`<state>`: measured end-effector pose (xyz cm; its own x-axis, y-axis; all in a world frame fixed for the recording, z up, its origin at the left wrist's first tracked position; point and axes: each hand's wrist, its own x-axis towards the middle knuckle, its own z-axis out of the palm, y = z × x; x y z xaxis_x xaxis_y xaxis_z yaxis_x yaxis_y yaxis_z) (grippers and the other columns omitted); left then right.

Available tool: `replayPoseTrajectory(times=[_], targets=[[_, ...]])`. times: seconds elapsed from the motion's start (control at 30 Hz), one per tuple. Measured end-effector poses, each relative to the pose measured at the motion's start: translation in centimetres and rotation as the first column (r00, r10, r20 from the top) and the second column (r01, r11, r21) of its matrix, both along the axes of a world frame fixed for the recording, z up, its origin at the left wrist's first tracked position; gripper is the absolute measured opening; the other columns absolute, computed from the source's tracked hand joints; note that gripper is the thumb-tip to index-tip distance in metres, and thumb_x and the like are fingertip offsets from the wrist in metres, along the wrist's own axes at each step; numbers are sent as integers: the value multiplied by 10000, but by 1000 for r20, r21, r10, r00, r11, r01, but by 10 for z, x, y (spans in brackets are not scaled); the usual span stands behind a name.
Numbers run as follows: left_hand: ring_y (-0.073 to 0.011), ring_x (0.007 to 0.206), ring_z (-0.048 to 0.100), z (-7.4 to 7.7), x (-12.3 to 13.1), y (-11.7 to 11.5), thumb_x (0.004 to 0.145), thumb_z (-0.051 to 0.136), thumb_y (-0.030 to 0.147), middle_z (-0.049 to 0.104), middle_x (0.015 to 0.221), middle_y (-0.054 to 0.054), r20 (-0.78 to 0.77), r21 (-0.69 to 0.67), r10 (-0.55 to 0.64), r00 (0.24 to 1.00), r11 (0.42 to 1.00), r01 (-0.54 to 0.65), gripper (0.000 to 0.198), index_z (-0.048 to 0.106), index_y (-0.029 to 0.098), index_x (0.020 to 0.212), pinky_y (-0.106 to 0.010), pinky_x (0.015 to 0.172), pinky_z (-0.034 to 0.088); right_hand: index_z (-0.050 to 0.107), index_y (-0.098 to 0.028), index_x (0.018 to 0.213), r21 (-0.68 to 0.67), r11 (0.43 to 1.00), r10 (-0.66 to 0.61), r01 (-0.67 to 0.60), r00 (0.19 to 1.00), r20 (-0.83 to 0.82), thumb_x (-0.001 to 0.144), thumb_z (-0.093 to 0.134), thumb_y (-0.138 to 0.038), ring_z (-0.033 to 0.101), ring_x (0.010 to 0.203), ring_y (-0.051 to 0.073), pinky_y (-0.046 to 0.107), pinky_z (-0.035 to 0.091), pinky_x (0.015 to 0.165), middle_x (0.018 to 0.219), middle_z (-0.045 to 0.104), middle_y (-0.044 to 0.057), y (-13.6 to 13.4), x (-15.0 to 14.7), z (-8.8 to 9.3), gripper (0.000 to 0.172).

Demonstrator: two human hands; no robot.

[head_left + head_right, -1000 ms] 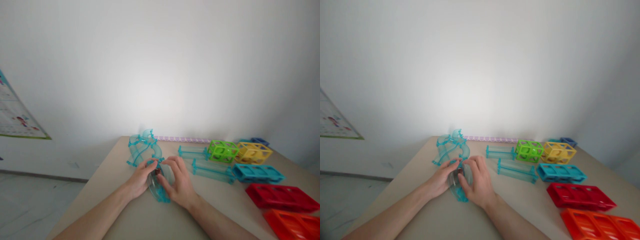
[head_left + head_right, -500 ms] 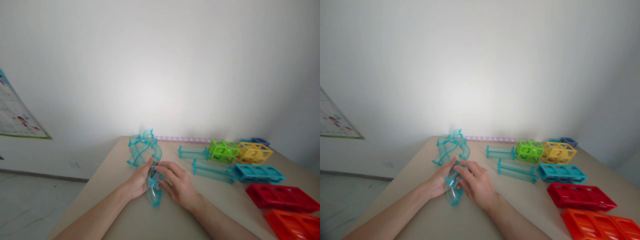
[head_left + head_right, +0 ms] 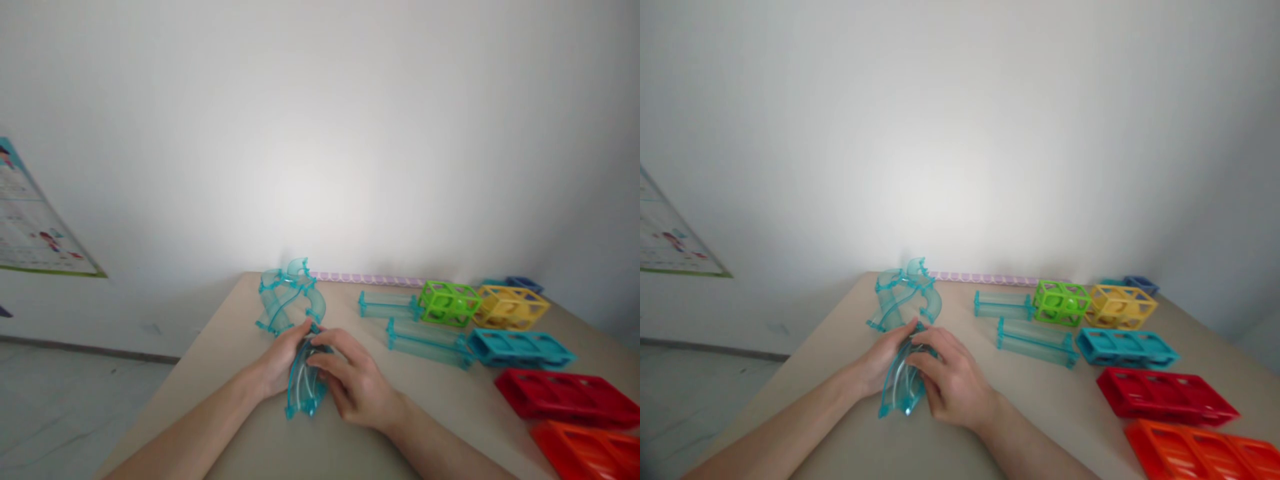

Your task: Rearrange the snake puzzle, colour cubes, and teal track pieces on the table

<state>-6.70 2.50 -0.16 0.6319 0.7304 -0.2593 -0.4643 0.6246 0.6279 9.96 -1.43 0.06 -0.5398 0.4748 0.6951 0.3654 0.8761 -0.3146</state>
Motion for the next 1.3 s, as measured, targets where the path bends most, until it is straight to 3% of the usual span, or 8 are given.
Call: replayPoseTrajectory(times=[0.13,0.23,0.4,0.53,0.63,0.87,1.3], targets=[[-152,541,610,5,-2,3,888,549,377,646,667,-46,-91,15,183,979,983,-182,286,662,116,866,-268,552,511,576,-202,1067,-47,955,-295,292,952,-79,867,522,-165,548,946,226,370,470,814,1031,559,106,4,0,-6,211],[-164,588,638,8,-4,5,876,578,308,671,704,-52,-97,54,290,952,957,-286,208,664,120,900,-291,605,536,523,-193,1121,-222,901,-395,374,917,-60,915,504,-277,576,766,184,299,459,693,842,599,48,7,0,-6,224],[-148,679,650,7,-4,3,834,636,191,683,775,-50,-39,138,288,957,950,-280,101,667,115,893,-257,647,542,475,-198,1200,-458,847,-307,269,951,-11,948,443,-375,532,539,126,230,375,543,645,567,-37,6,0,-4,310],[-138,681,650,5,-5,3,820,669,208,681,785,-42,-46,187,241,970,955,-228,112,666,125,895,-250,648,543,487,-191,1182,-503,829,-310,246,949,-48,869,558,-425,491,514,119,223,340,511,603,503,-58,4,-2,-6,397],[-147,675,658,4,-6,4,803,691,212,690,779,-48,-67,197,219,974,959,-202,104,664,129,859,-257,641,545,509,-193,1149,-525,816,-335,242,938,-88,869,545,-367,446,514,114,224,313,505,579,437,-71,6,-1,-9,332],[-175,708,666,0,-5,5,827,663,241,713,832,-98,-127,231,202,971,958,-169,154,672,88,848,-319,722,549,525,-179,1106,-604,793,-247,81,949,-198,926,449,-366,410,534,111,234,309,527,590,396,-70,12,3,-15,270],[-180,671,673,3,-9,5,844,587,214,714,758,-111,-139,23,136,981,991,-134,151,652,78,858,-297,680,548,519,-176,1092,-671,740,-197,-58,934,-298,940,436,-453,468,566,119,236,363,542,656,534,-29,13,3,-18,326]])
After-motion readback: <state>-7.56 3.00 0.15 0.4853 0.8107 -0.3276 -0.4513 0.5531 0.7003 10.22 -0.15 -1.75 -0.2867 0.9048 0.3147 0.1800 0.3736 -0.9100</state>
